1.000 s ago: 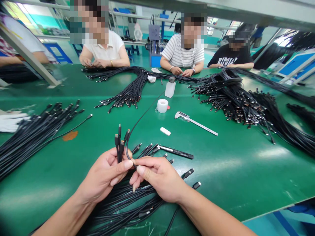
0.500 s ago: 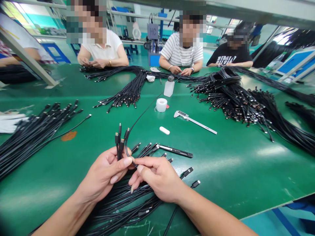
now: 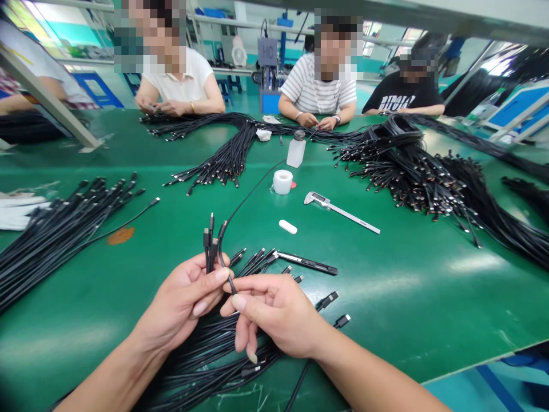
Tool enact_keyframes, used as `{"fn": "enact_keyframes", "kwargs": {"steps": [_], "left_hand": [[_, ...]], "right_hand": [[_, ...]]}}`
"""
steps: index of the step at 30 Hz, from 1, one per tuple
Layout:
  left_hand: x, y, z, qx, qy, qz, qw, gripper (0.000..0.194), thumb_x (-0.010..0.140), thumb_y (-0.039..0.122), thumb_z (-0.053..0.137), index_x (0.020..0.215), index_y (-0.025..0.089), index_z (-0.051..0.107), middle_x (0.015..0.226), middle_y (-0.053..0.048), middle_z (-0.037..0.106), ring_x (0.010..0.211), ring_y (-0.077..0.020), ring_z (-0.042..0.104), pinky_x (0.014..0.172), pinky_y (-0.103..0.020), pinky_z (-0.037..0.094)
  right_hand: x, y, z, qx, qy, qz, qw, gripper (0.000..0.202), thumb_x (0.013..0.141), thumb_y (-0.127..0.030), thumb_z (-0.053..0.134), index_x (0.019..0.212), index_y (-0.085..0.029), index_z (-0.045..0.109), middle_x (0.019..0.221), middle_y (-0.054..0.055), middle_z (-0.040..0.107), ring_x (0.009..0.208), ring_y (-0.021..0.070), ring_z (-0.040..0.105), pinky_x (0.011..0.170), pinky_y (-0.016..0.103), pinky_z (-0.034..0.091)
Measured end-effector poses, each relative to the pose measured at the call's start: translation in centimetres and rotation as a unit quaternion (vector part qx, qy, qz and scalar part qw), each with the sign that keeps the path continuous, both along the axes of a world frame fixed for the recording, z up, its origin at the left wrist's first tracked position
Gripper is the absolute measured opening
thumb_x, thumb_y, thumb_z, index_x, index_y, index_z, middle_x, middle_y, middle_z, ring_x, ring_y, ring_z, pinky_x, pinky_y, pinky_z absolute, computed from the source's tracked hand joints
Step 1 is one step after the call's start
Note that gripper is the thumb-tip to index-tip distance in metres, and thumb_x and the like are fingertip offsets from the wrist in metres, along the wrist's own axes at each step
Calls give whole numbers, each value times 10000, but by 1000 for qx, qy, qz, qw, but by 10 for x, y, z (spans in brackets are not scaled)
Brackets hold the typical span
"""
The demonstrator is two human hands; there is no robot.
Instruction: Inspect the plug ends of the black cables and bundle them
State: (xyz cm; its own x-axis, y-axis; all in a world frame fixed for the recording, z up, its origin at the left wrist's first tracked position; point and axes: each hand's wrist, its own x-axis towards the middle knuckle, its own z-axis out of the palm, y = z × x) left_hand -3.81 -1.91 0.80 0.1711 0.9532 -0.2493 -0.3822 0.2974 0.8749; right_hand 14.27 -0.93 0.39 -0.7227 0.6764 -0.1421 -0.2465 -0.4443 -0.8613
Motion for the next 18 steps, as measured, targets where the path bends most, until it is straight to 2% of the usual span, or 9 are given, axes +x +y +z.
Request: {"fn": "enact_keyframes", "kwargs": {"steps": [5, 9, 18], "left_hand": [[0, 0, 0, 0, 3, -4, 1000, 327, 810, 297, 778, 989, 132, 560, 618, 56, 550, 402, 21, 287, 392, -109, 215], [1, 0, 1, -1, 6, -3, 1000, 341, 805, 298, 781, 1004, 129, 562, 653, 34, 588, 405, 21, 297, 391, -105, 222], [1, -1, 1, 4, 12, -6, 1000, 361, 796, 314, 787, 1017, 123, 574, 654, 43, 556, 401, 25, 294, 384, -101, 212]], "right_hand": [[-1, -1, 0, -16, 14, -8, 1000, 267, 891, -292, 669, 1050, -79, 653, 679, 55, 693, 454, 99, 625, 408, 163, 516], [-1, -1, -2, -9, 5, -6, 1000, 262, 876, -315, 685, 990, -80, 662, 654, 52, 688, 451, 103, 625, 406, 161, 511], [-2, -2, -4, -16, -15, -9, 1000, 303, 814, -324, 750, 963, -95, 620, 598, 35, 682, 391, 95, 585, 391, 167, 493]]}}
